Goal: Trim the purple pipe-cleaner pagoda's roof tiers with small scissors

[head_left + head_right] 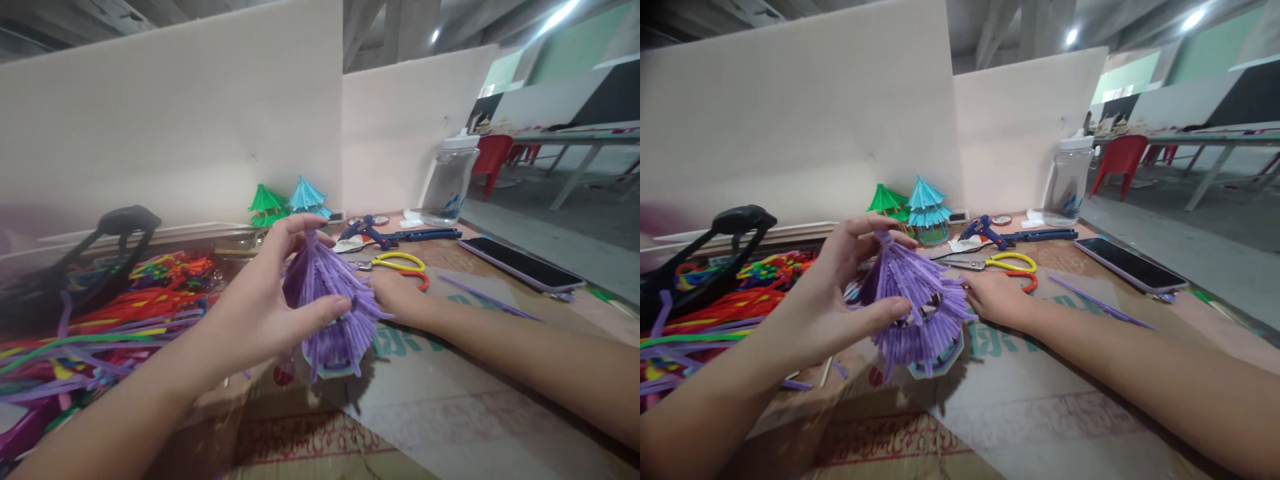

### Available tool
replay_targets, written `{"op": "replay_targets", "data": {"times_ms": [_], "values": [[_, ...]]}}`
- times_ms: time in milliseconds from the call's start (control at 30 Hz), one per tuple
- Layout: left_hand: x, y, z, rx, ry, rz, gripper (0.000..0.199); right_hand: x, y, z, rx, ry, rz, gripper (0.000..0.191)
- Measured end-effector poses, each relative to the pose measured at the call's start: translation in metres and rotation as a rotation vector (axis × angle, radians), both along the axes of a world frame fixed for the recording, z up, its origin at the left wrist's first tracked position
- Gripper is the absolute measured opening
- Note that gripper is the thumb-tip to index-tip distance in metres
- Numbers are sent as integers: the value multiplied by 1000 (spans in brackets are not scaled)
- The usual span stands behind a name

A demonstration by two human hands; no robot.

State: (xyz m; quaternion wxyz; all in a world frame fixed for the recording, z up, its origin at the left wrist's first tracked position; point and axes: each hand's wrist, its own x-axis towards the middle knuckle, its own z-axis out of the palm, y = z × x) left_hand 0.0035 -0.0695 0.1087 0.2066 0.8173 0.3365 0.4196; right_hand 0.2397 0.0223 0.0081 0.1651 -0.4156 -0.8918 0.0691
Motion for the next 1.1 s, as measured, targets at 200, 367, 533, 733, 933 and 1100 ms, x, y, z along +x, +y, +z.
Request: {"op": "replay_targets", "data": {"times_ms": [200,367,533,733,933,1100], "values": [[1,-2,1,104,26,152,24,-1,-3,5,-12,-41,8,20],[-5,-2,8,265,315,181,36,-1,-4,4,-11,-48,22,24],[-9,-14,12,440,671,167,51,0,-3,2,-13,-50,34,22],[-9,-34,27,467,675,-9,20,0,-7,5,23,-33,23,19],[-8,-32,31,444,382,271,28,-1,-6,1,53,-8,14,20],[-13,-13,24,326,315,300,46,1,-4,-3,41,1,20,18]]}}
